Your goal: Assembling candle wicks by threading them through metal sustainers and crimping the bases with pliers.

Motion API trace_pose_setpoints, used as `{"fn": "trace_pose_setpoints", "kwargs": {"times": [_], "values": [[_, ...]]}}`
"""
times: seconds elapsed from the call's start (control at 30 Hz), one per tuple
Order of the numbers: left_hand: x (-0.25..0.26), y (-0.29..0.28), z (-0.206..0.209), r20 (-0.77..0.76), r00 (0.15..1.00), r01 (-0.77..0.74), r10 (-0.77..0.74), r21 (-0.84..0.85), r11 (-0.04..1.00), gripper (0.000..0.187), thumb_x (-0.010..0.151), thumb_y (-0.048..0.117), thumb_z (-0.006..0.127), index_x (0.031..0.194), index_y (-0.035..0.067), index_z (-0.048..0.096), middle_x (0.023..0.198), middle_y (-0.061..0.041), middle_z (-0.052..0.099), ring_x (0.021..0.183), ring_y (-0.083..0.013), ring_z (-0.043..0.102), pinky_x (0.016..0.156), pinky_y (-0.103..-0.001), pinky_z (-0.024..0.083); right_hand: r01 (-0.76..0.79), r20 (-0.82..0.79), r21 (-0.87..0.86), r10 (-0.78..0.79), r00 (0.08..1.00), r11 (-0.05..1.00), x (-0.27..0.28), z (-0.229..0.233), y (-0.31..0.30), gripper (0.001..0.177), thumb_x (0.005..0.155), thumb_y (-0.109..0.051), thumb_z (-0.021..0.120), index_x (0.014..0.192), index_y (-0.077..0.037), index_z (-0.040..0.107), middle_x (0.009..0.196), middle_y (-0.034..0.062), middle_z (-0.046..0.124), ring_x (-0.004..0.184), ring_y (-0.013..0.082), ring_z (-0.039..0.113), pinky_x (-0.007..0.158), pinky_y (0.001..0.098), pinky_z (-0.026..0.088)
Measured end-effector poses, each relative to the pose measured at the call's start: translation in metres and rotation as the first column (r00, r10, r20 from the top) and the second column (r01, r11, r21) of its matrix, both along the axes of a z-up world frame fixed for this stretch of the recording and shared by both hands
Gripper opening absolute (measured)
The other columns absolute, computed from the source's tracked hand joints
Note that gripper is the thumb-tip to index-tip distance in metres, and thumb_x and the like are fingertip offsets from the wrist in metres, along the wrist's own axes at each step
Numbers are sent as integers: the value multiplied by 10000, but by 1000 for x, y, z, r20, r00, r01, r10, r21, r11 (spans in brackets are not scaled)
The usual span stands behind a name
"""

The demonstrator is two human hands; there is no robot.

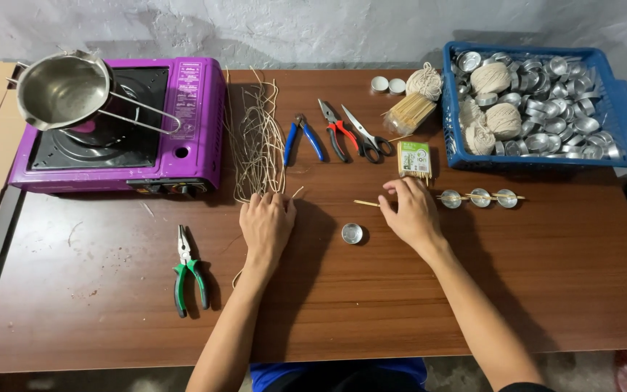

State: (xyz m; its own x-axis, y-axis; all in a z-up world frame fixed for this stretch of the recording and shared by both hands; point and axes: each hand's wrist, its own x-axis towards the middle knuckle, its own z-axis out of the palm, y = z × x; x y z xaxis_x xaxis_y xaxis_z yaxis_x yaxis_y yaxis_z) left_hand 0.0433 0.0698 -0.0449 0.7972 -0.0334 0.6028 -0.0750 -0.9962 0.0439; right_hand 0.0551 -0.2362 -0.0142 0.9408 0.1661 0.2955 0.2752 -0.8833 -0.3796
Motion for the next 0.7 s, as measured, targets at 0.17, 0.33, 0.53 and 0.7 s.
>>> {"fn": "trace_pose_setpoints", "kwargs": {"times": [0.17, 0.33, 0.53, 0.7], "values": [[-9, -8, 25, -25, 992, 118, -120, -65, 991, 166, 786, 363, 764, 844, 222, 699, 753, 15, 655, 798, -196, 622, 685, -317, 449, -15, -38, 27, 16, 999, 1000, 44, 0, 1, 202, 972, -183, 665, 1121, -51, 700, 993, 118, 698, 985, 308, 692, 863, 406, 557], [-17, -12, 41, -46, 946, 293, -321, -306, 906, 138, 869, 260, 740, 970, 200, 666, 782, -14, 668, 814, -222, 667, 721, -334, 498, -70, 148, -12, 71, 986, 997, 115, -25, 4, 286, 872, -121, 749, 1129, -19, 677, 999, 142, 690, 952, 342, 708, 791, 409, 585], [-24, -25, 56, -17, 833, 341, -553, -772, 537, 74, 965, 95, 658, 1018, 92, 607, 834, -116, 753, 832, -345, 747, 746, -421, 561, -8, -54, -71, 4, 999, 997, 140, -23, 27, 287, 809, -67, 771, 1040, 43, 641, 1051, 204, 622, 929, 408, 708, 761, 476, 621], [-25, -30, 63, 29, 844, 306, -536, -846, 437, 139, 948, 39, 667, 1052, 111, 724, 834, -107, 750, 764, -306, 733, 703, -364, 567, 68, -326, -120, -104, 940, 990, 154, 0, 35, 371, 818, -9, 807, 1090, 157, 617, 1077, 319, 608, 973, 536, 693, 746, 582, 616]]}}
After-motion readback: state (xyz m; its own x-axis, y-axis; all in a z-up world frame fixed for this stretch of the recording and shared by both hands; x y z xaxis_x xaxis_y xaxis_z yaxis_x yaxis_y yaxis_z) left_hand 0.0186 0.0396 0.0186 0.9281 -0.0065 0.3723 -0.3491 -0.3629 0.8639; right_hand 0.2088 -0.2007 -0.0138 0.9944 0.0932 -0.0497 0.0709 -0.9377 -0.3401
